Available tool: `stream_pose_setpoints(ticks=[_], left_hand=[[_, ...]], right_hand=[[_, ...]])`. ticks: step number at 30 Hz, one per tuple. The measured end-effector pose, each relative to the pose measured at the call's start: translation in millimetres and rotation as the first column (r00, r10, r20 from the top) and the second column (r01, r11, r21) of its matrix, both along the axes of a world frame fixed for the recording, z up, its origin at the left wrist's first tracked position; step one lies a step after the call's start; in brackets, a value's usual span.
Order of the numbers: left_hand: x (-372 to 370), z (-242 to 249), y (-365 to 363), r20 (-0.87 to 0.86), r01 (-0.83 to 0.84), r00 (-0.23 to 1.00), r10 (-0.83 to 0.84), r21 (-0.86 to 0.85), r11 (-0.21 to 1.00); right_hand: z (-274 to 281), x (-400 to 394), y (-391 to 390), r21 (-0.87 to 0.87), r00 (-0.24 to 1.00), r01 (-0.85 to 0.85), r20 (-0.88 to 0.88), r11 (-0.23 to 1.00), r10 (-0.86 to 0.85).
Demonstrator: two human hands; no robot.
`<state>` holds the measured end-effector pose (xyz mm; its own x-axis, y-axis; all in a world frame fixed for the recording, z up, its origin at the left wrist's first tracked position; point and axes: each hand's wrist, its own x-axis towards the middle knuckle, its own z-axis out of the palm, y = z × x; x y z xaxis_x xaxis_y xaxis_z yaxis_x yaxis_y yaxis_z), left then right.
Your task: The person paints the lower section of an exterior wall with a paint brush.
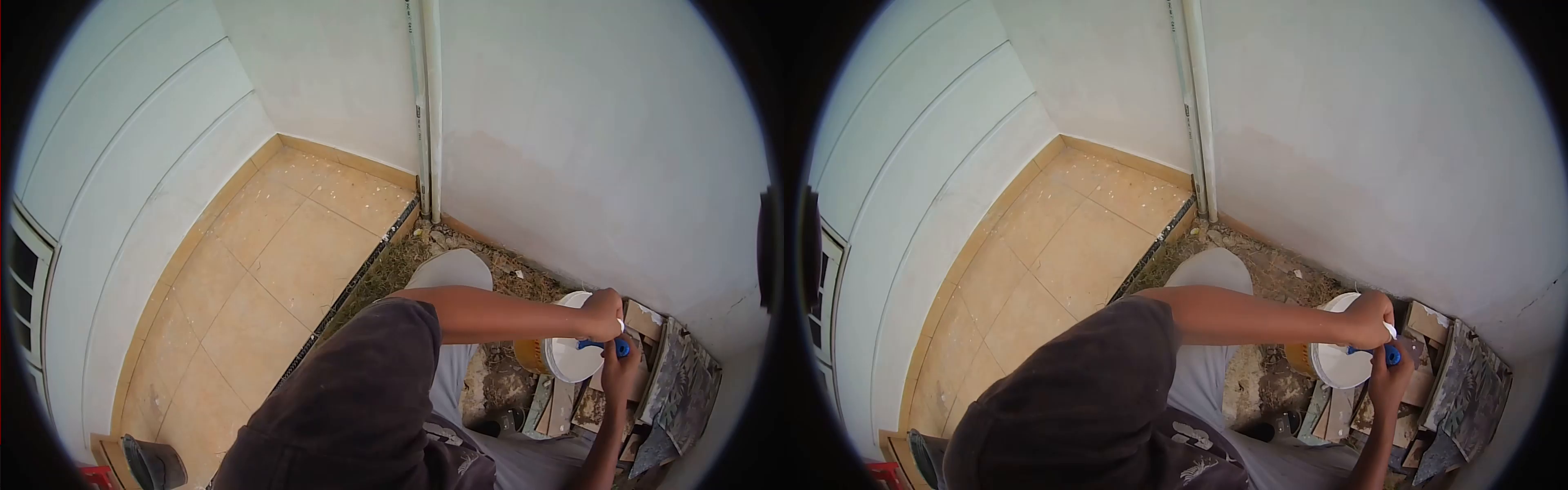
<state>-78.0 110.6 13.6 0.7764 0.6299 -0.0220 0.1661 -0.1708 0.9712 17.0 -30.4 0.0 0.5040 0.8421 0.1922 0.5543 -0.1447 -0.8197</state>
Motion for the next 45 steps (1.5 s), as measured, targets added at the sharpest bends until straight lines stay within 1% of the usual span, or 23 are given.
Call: stream_pose_setpoints(ticks=[1, 2, 6, 7, 9, 10, 11, 12, 13, 15, 17, 21, 23, 24, 25, 27, 29, 31, 34, 37, 40, 43, 45], left_hand=[[-4, 1, 4, 0.005, -0.012, 1.000, 0.012, -0.004, 1.000], [-9, 1, 7, 0.008, -0.026, 1.000, 0.026, -0.012, 1.000], [-27, -3, 31, 0.059, -0.083, 0.995, 0.079, 0.063, 0.995], [-33, -1, 41, 0.049, -0.097, 0.994, 0.094, 0.056, 0.994], [-41, 2, 58, 0.029, -0.130, 0.991, 0.129, 0.035, 0.991], [-44, -1, 62, 0.042, -0.173, 0.985, 0.170, 0.066, 0.983], [-47, -2, 69, 0.009, -0.175, 0.985, 0.174, 0.021, 0.984], [-50, 1, 76, -0.020, -0.173, 0.985, 0.172, -0.021, 0.985], [-54, 2, 83, -0.045, -0.167, 0.985, 0.165, -0.064, 0.984], [-60, 3, 83, -0.018, -0.253, 0.967, 0.252, -0.024, 0.967], [-66, 16, 91, -0.073, -0.254, 0.966, 0.248, -0.082, 0.964], [-77, 30, 103, -0.050, -0.313, 0.950, 0.309, -0.126, 0.941], [-82, 52, 110, -0.041, -0.352, 0.936, 0.350, -0.148, 0.924], [-85, 66, 116, -0.040, -0.377, 0.926, 0.376, -0.149, 0.914], [-88, 81, 118, -0.045, -0.404, 0.915, 0.401, -0.147, 0.903], [-92, 113, 117, -0.023, -0.524, 0.851, 0.525, -0.130, 0.842], [-101, 149, 116, -0.028, -0.597, 0.799, 0.601, -0.154, 0.787], [-120, 194, 116, -0.040, -0.658, 0.749, 0.661, -0.161, 0.736], [-139, 251, 109, -0.029, -0.747, 0.660, 0.751, -0.133, 0.651], [-165, 303, 101, -0.015, -0.820, 0.563, 0.826, -0.137, 0.556], [-208, 351, 96, -0.104, -0.875, 0.472, 0.876, -0.179, 0.450], [-248, 378, 90, -0.154, -0.896, 0.414, 0.897, -0.245, 0.371], [-276, 379, 91, -0.130, -0.934, 0.335, 0.933, -0.175, 0.311]], right_hand=[[3, 0, 6, -0.034, 0.999, -0.043, 0.027, 0.998, 0.044], [2, -9, 12, 0.016, 1.000, 0.007, -0.009, 1.000, -0.007], [1, -17, 40, 0.006, 0.999, -0.038, 0.008, 0.999, 0.038], [12, -21, 50, -0.040, 0.998, -0.050, 0.026, 0.998, 0.051], [12, -10, 74, -0.079, 0.966, -0.215, 0.127, 0.973, 0.224], [15, -4, 87, -0.136, 0.941, -0.293, 0.134, 0.946, 0.310], [18, 0, 100, -0.190, 0.910, -0.364, 0.138, 0.912, 0.391], [23, -3, 110, -0.216, 0.915, -0.370, 0.086, 0.904, 0.395], [15, -2, 117, -0.117, 0.894, -0.350, 0.257, 0.930, 0.368], [14, 5, 137, -0.091, 0.773, -0.451, 0.457, 0.888, 0.440], [21, 6, 152, -0.279, 0.866, -0.488, -0.040, 0.827, 0.498], [43, -8, 170, -0.277, 0.877, -0.467, -0.026, 0.840, 0.479], [69, -21, 180, -0.298, 0.909, -0.416, -0.133, 0.859, 0.395], [80, -17, 183, -0.421, 0.908, -0.417, -0.155, 0.805, 0.389], [93, -22, 187, -0.396, 0.902, -0.431, -0.159, 0.811, 0.402], [122, -34, 202, -0.339, 0.889, -0.458, -0.157, 0.822, 0.430], [158, -45, 212, -0.346, 0.873, -0.484, -0.256, 0.804, 0.416], [194, -60, 218, -0.384, 0.872, -0.489, -0.238, 0.783, 0.428], [240, -92, 220, -0.237, 0.852, -0.505, -0.289, 0.830, 0.436], [294, -125, 224, -0.203, 0.798, -0.590, -0.295, 0.781, 0.526], [314, -152, 227, -0.199, 0.757, -0.635, -0.354, 0.747, 0.549], [319, -183, 230, -0.221, 0.727, -0.680, -0.335, 0.700, 0.600], [328, -219, 238, -0.203, 0.704, -0.704, -0.323, 0.681, 0.632]])
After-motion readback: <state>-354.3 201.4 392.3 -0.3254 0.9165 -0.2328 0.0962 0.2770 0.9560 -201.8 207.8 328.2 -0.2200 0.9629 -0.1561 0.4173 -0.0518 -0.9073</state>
